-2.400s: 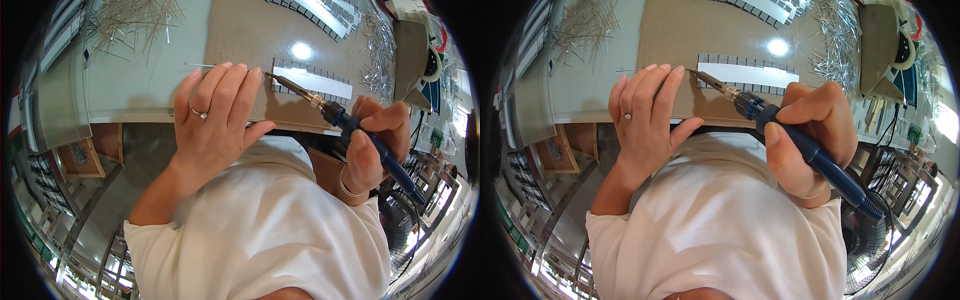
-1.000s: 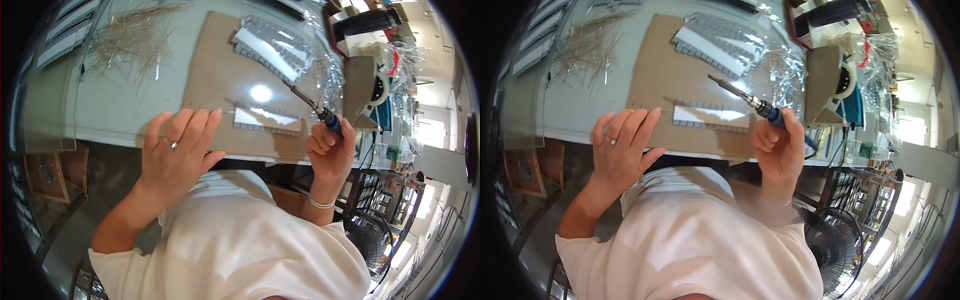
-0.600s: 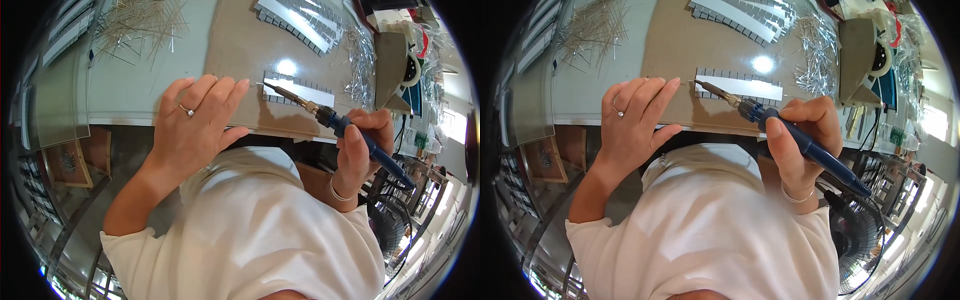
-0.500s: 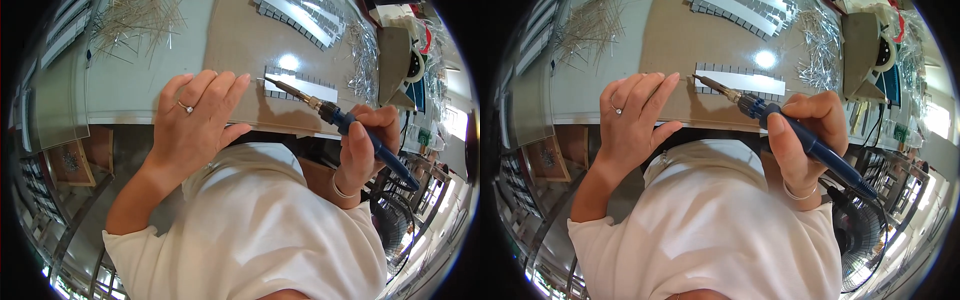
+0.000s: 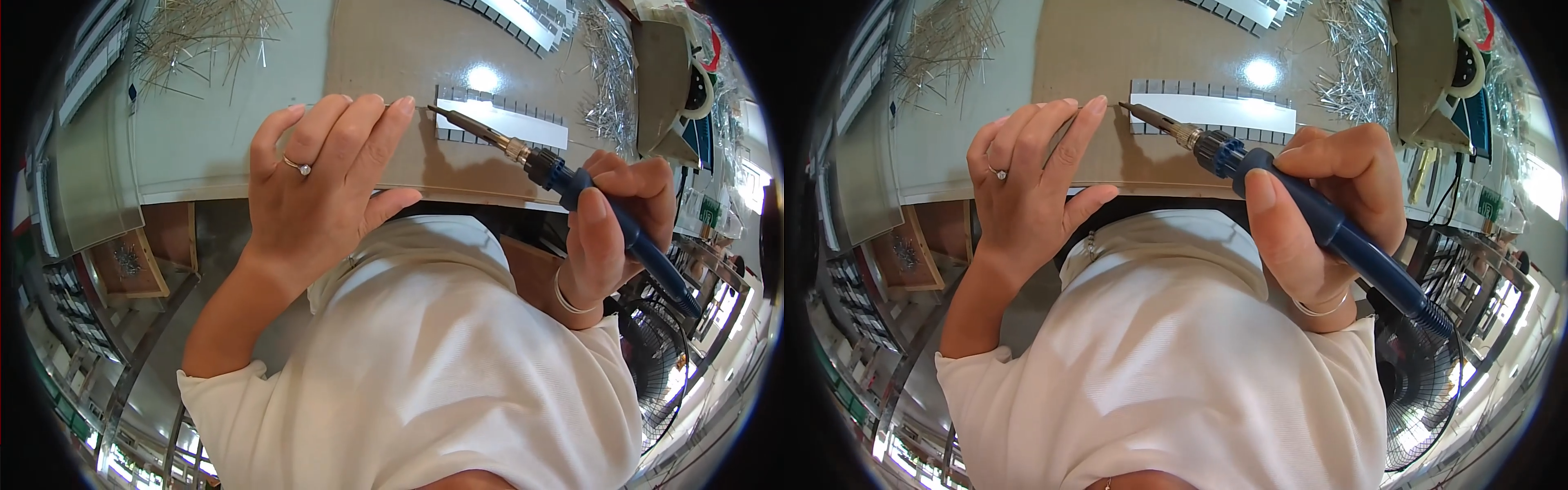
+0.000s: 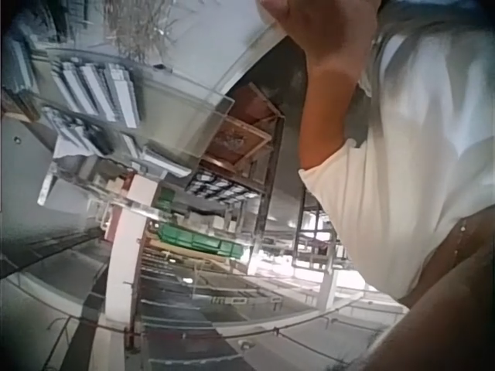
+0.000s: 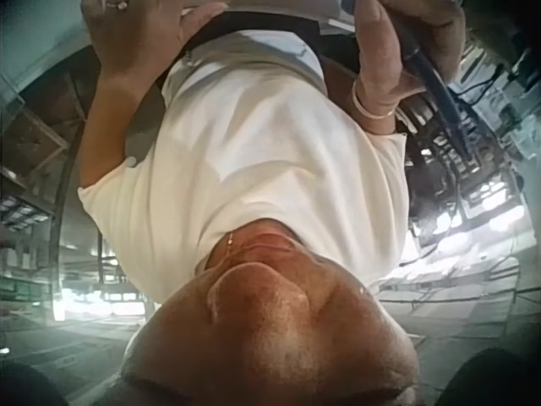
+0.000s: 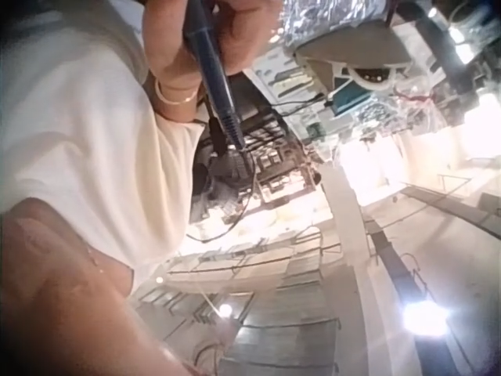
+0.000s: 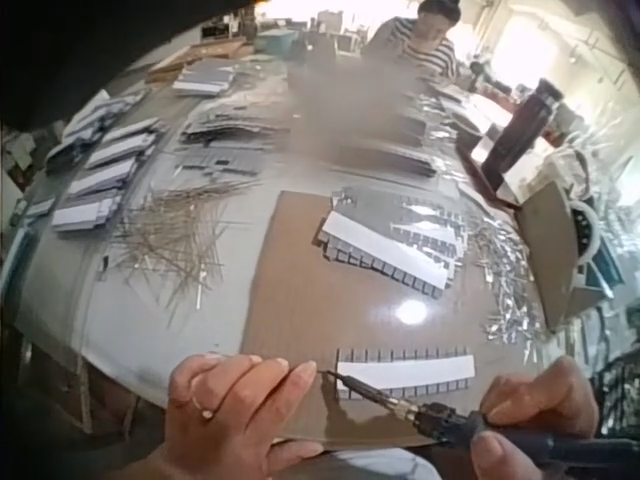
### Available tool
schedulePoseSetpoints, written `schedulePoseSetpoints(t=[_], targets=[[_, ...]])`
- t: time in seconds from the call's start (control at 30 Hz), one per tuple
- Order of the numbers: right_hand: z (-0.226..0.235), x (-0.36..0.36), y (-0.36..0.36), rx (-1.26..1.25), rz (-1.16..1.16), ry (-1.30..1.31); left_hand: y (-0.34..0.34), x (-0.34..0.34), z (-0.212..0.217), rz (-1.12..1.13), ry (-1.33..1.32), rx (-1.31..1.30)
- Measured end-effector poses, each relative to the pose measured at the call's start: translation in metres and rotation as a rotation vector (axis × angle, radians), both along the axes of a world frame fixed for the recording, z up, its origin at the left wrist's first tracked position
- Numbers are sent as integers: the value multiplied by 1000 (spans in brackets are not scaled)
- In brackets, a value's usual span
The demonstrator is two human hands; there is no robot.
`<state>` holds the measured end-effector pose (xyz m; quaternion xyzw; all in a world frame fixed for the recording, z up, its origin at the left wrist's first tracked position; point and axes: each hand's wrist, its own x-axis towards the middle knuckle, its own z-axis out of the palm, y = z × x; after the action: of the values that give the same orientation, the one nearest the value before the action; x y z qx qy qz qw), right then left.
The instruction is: The person solders silver wires onto grey electronic components on a workbench. This is done using a soldering iron and solder wire.
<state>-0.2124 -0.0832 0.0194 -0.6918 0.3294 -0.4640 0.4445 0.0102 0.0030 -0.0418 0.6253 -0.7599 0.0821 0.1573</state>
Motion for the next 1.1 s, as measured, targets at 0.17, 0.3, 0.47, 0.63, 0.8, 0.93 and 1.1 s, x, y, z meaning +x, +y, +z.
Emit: schedulePoseSetpoints(t=[0.17, 0.3, 0.47, 0.63, 0.8, 0.93, 1.1], targets=[[1, -1, -2, -5, 27, 30, -2, 0, 1, -3, -9, 1], [1, -1, -3, -5, 49, 49, -2, 1, -1, -8, -19, -14], [-1, 0, -3, -7, 50, 49, -2, 1, -1, -13, -16, -31], [-2, 1, -5, 25, 17, 29, -1, -1, -1, 5, 1, -25], [-1, 3, 0, 41, -22, 20, -2, -1, -3, 2, 12, -43], [4, 5, 3, 93, 14, 33, -2, 2, -4, -14, 69, -98], [0, 2, -4, 34, 14, 39, 3, 12, 1, -15, 468, -215]])
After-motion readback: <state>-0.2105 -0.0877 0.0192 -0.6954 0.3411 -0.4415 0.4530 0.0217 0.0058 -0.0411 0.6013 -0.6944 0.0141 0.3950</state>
